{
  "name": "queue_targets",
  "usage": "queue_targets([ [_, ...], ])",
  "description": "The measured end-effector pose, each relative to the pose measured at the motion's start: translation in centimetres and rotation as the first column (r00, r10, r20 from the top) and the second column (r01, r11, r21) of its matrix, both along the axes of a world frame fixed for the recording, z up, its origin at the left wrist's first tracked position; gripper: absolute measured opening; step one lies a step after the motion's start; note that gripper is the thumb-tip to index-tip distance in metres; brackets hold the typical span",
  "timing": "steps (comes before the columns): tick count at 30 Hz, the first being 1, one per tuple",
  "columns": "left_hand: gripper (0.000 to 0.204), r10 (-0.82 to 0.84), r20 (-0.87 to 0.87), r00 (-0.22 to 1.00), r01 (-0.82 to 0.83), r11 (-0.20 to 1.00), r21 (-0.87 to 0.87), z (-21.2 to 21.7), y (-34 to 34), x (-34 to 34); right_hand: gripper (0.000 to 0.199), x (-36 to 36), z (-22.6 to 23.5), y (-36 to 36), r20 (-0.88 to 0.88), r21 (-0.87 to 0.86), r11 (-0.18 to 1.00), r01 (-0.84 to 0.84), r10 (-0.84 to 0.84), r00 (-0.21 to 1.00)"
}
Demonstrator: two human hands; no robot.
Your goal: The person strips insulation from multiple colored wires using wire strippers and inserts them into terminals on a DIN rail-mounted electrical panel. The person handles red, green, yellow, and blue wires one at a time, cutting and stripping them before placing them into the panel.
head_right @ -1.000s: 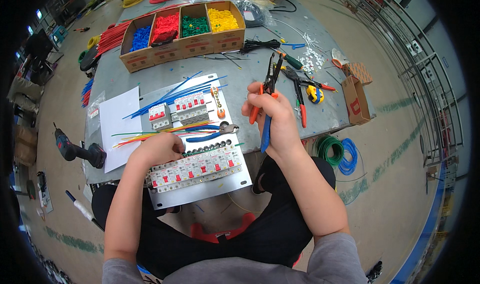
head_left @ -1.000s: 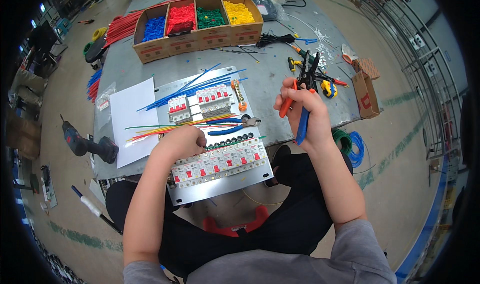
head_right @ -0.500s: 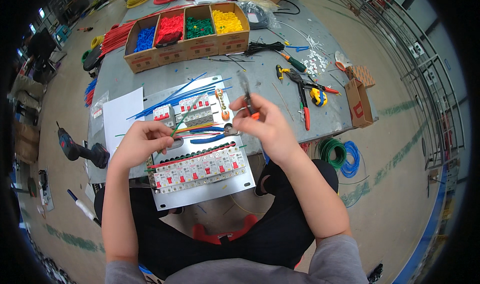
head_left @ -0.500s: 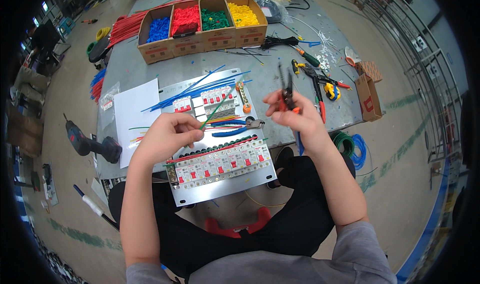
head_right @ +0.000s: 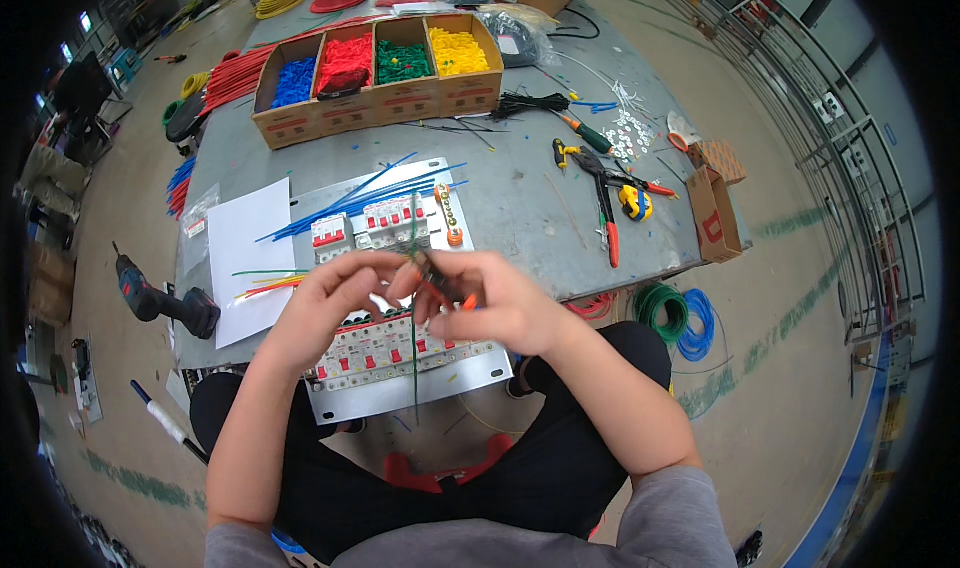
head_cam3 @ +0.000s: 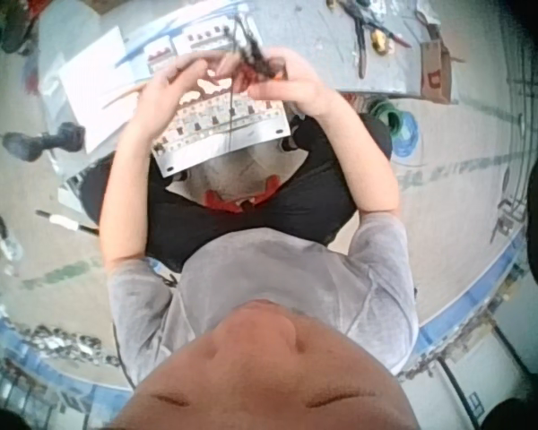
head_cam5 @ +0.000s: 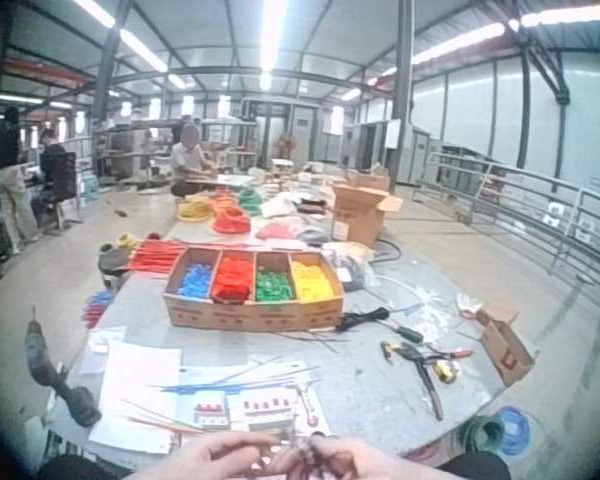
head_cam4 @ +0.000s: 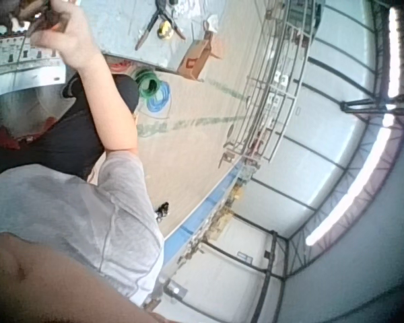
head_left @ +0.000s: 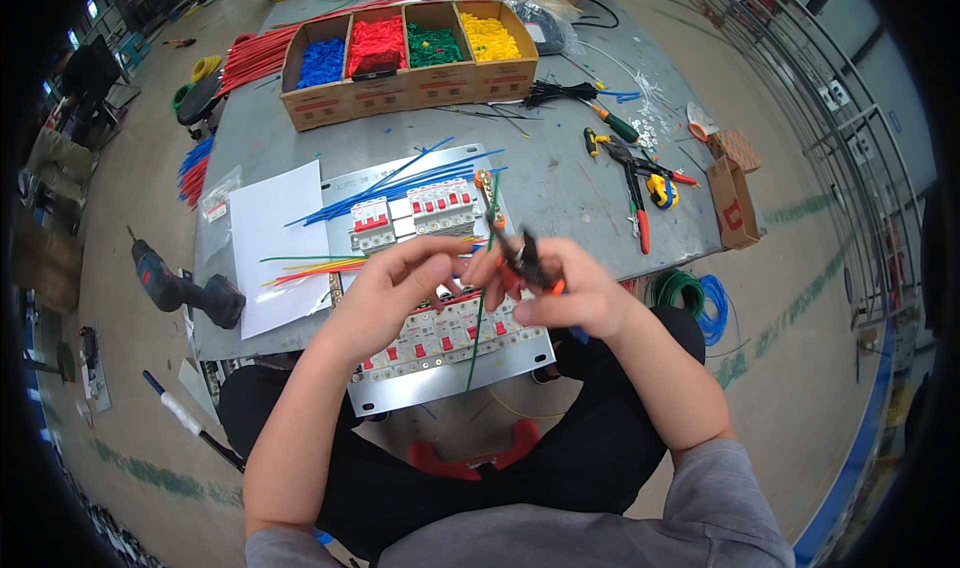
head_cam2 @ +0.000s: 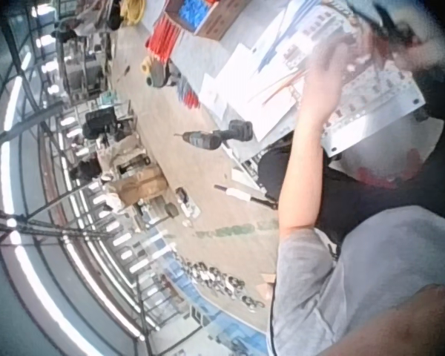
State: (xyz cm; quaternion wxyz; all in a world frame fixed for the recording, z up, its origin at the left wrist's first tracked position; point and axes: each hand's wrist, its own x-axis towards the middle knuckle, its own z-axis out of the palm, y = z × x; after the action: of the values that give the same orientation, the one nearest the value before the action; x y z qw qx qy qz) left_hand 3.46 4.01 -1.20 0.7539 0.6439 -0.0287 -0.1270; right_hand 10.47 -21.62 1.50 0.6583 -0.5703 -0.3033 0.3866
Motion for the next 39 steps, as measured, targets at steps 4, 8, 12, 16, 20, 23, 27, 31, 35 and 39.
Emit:
queue_targets([
  [4,0.043,0.051,0.056,0.997,-0.044,0.991,-0.128,0.0,-1.1,-0.8,0.047,-2.1,-1.7,1.6,-0.022,0.001,0.997,-0.079,0.079,0.997],
  [8,0.034,0.055,0.006,0.998,-0.054,0.991,-0.125,0.5,-0.8,-1.5,0.051,-2.6,-1.1,1.7,0.058,-0.066,0.993,-0.095,0.098,0.993],
  [12,0.026,0.253,0.121,0.96,-0.189,0.903,-0.385,1.1,-1.1,-2.2,0.055,-1.6,-0.7,0.8,0.161,0.05,0.997,-0.064,0.055,0.985],
  [16,0.024,0.236,0.155,0.959,-0.185,0.94,-0.286,3.6,-0.2,-4.1,0.047,0.3,0.2,-1.1,0.218,0.013,1.0,0.017,-0.019,0.976],
  [20,0.019,-0.011,0.409,0.912,-0.018,0.998,0.067,5.4,-2.5,-6.6,0.045,0.4,0.7,-1.2,0.176,0.081,0.995,0.063,-0.077,0.981],
  [23,0.034,-0.199,0.636,0.745,-0.029,0.944,0.329,5.5,-3.9,-7.5,0.049,-0.1,0.3,-0.8,0.16,0.11,0.988,0.107,-0.124,0.979],
  [27,0.044,-0.372,0.779,0.504,-0.202,0.827,0.525,6.0,-4.3,-8.5,0.053,-0.5,-0.6,-0.6,0.384,0.171,0.967,0.189,-0.242,0.891],
  [31,0.047,-0.266,0.81,0.522,-0.507,0.667,0.546,5.2,-2.4,-7.6,0.049,-0.3,-0.5,-0.3,0.682,0.213,0.943,0.254,-0.33,0.653],
  [35,0.043,-0.085,0.834,0.545,-0.631,0.613,0.475,4.2,-1.2,-5.9,0.053,-0.4,-0.2,0.4,0.842,0.249,0.912,0.327,-0.37,0.391],
  [39,0.038,-0.013,0.822,0.569,-0.599,0.679,0.425,4.3,-1.3,-5.4,0.056,-0.4,0.3,1.2,0.917,0.254,0.917,0.309,-0.33,0.225],
])
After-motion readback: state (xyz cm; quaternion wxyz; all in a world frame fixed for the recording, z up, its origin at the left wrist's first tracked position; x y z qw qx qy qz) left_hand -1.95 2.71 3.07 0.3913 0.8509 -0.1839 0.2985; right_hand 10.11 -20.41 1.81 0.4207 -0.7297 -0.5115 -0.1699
